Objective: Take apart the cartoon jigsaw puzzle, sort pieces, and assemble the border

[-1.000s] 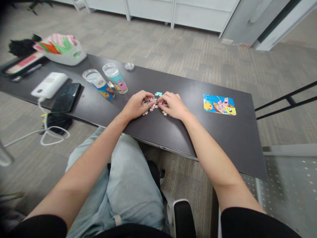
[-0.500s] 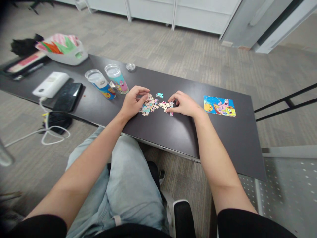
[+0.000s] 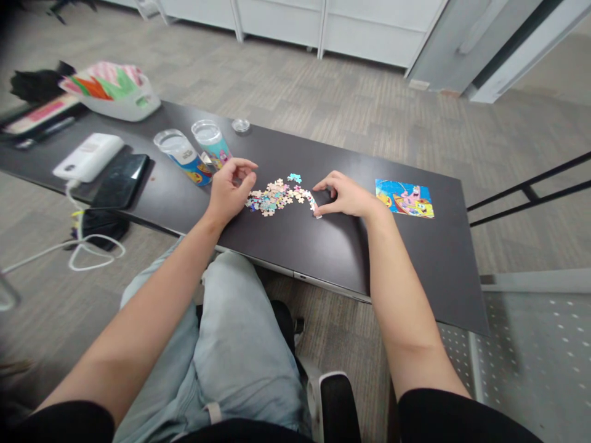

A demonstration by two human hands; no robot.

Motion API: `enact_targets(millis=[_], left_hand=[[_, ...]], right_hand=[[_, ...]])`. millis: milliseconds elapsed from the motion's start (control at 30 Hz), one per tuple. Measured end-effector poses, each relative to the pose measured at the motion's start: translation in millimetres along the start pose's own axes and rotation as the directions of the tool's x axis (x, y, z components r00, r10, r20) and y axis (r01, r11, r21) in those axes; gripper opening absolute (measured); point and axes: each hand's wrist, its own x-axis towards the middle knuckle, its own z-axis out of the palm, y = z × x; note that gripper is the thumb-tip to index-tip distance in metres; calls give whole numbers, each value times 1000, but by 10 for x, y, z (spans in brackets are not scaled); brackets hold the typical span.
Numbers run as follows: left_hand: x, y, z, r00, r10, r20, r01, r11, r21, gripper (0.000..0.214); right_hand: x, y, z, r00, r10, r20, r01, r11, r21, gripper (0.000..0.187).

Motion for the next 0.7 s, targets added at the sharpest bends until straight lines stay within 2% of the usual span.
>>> enact_targets(millis=[67,167,233,300,467,700], left_hand=[[-96,2,-177,994,-21,109,11,995,98,24],[-261,43,-401,976,-54,212,-1,968,251,48],[-338,90,-483,959,-69,274,-28,942,333,57],[-371,131,-507,942,-78,325,-53,925,377,54],[-348,110,-463,939,-48,340,-73,939,335,37],[-374,77,-459,951,-29,306,-15,990,139,32]], right_hand=[[2,-9,-9,999,7,32,-7,1000,19,60],[27,-25,30,999,-24,42,23,999,34,47],[39,-19,62,999,-35,31,34,999,28,39],[40,-1,86,999,-35,3,35,999,9,34],[32,18,115,995,-18,-97,15,999,-40,34],[50,-5,129,998,-9,-70,6,999,-46,22]])
